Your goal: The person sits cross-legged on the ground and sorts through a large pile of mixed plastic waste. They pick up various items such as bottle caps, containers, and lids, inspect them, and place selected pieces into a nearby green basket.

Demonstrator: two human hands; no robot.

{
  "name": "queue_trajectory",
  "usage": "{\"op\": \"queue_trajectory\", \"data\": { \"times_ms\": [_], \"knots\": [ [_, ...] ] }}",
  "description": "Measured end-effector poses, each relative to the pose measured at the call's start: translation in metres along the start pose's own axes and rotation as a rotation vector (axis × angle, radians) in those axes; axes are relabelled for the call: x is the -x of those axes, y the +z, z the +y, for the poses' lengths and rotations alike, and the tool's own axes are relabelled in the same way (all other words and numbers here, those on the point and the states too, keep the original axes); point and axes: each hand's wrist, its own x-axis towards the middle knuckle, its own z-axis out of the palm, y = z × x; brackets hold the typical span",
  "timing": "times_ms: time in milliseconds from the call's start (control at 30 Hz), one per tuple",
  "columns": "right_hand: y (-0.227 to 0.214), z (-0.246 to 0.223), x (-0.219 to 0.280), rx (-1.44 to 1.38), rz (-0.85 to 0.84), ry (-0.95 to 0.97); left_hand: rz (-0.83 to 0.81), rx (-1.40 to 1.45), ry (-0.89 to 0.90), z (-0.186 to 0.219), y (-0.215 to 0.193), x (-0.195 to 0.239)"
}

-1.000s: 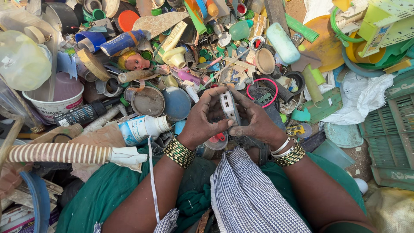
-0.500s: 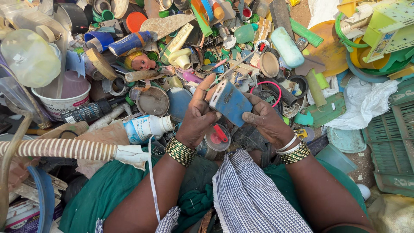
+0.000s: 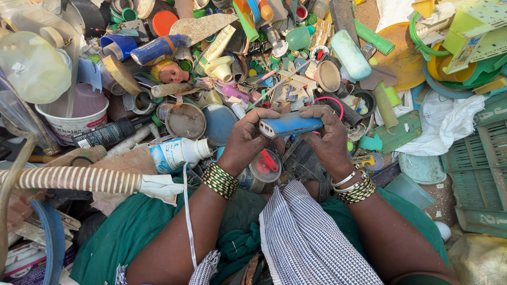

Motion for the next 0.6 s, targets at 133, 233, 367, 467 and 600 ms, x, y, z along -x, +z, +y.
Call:
{"op": "queue_trajectory", "data": {
  "times_ms": [133,233,367,467,600],
  "knots": [
    [0.000,-0.001,0.000,0.008,-0.001,-0.044,0.013,-0.004,0.008,0.002,-0.001,0.000],
    [-0.002,-0.001,0.000,0.070,-0.009,-0.059,0.025,-0.026,0.000,0.003,0.000,-0.001],
    [-0.001,-0.003,0.000,-0.184,-0.088,0.182,0.101,0.084,-0.063,0.006,-0.001,-0.001],
    [-0.003,-0.002,-0.004,-0.353,-0.112,0.351,0.203,0.045,-0.203,0.008,0.000,-0.002],
    [-0.008,0.008,-0.005,-0.368,-0.106,0.425,0.209,-0.021,-0.333,-0.001,0.002,-0.008]
  ]
}}
